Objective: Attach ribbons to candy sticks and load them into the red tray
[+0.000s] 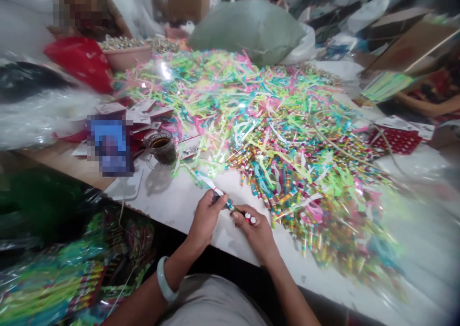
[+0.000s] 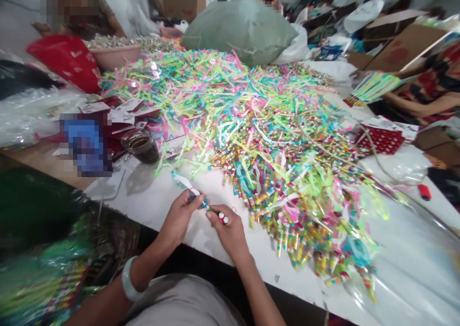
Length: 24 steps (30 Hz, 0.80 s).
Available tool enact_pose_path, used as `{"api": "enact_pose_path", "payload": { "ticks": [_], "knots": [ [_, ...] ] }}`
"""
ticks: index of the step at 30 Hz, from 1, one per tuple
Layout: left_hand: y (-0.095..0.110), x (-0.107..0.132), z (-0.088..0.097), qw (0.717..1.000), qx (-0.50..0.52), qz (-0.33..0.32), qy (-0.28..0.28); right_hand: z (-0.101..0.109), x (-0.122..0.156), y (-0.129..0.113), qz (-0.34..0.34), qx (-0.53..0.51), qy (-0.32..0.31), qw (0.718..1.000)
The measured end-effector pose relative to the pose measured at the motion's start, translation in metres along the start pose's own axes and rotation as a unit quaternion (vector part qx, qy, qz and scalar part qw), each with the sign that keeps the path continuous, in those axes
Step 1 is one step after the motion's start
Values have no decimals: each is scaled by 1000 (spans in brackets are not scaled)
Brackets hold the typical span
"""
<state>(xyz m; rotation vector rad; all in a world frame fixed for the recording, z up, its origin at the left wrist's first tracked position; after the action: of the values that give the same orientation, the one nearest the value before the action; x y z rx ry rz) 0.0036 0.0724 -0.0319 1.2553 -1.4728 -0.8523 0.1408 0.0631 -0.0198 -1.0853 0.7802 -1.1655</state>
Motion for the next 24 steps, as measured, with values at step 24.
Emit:
{"api": "enact_pose_path", "payload": {
  "ticks": [24],
  "knots": [
    [56,-26,38,843,-504,-169,86,138,23,-63,-7,405,344,847]
  ]
}}
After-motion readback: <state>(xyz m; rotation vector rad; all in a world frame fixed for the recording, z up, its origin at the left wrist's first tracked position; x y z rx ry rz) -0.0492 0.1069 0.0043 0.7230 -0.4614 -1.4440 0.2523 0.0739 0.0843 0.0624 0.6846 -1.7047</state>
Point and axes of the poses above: each hand's wrist, its own x-axis away from the middle knuckle, its own z-axis out of the back of the hand, y = z × x, the point moved 8 cm from there along -x, towards the middle knuckle, and after that the axes turned 6 degrees about -y, right-handed, at the moved point
